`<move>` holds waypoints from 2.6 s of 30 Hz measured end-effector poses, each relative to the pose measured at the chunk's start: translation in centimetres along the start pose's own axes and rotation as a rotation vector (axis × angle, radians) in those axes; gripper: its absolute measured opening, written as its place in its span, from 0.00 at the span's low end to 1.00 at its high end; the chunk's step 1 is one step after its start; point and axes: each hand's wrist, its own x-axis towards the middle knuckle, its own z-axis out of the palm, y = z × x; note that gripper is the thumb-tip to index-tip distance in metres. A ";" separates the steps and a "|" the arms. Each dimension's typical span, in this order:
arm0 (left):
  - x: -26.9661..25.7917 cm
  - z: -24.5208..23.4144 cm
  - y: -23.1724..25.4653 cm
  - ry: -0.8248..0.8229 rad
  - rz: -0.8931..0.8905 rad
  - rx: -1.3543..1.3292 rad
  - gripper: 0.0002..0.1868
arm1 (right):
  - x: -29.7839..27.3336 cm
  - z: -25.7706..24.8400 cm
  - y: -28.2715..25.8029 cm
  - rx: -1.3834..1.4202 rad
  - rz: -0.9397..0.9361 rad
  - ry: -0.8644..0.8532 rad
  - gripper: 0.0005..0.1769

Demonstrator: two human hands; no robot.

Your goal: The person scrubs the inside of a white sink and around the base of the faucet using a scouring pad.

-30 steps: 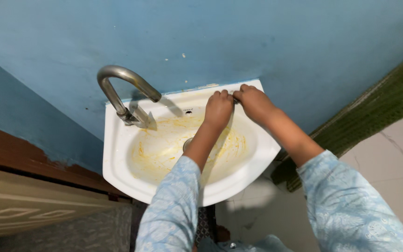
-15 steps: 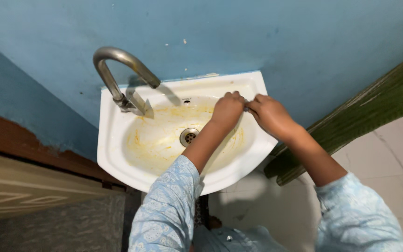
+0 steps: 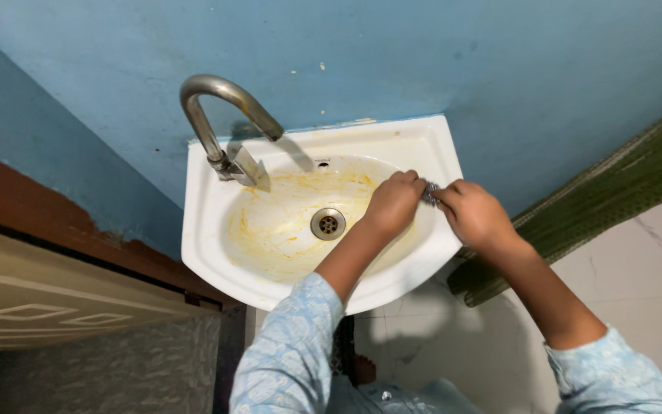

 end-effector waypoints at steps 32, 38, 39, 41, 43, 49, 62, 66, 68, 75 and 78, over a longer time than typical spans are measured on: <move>-10.4 -17.1 -12.8 0.556 -0.544 0.327 0.11 | 16.5 12.5 -7.5 0.081 -0.270 0.136 0.17; -10.3 -16.9 -14.2 0.549 -0.533 0.337 0.10 | 18.0 14.1 -10.2 0.053 -0.290 0.117 0.20; -10.4 -16.8 -14.3 0.552 -0.537 0.341 0.10 | 18.7 14.8 -11.2 0.092 -0.267 0.113 0.15; -10.4 -16.5 -14.3 0.569 -0.542 0.334 0.11 | 19.7 16.1 -13.2 0.131 -0.250 0.107 0.11; -10.5 -16.5 -14.4 0.571 -0.537 0.339 0.11 | 20.4 17.1 -14.8 0.204 -0.334 0.114 0.12; -10.5 -16.5 -14.1 0.564 -0.547 0.355 0.10 | 20.2 17.2 -14.7 0.170 -0.338 0.058 0.14; -8.1 -16.0 -10.7 0.795 -0.347 0.695 0.17 | 10.1 6.9 2.1 -0.081 0.049 0.206 0.15; -3.8 -10.4 -8.5 0.387 -0.547 0.425 0.13 | 11.0 8.1 1.0 -0.063 0.018 0.252 0.15; -2.1 -7.0 -7.9 0.401 -0.284 0.395 0.18 | 12.0 9.5 -0.3 -0.027 -0.009 0.239 0.16; 0.1 -1.0 -10.4 0.419 -0.215 0.274 0.18 | 13.8 11.7 -1.3 0.039 -0.130 0.211 0.10; 1.4 0.3 -11.1 0.260 -0.265 0.238 0.07 | 13.8 11.9 -0.4 0.014 -0.083 0.178 0.08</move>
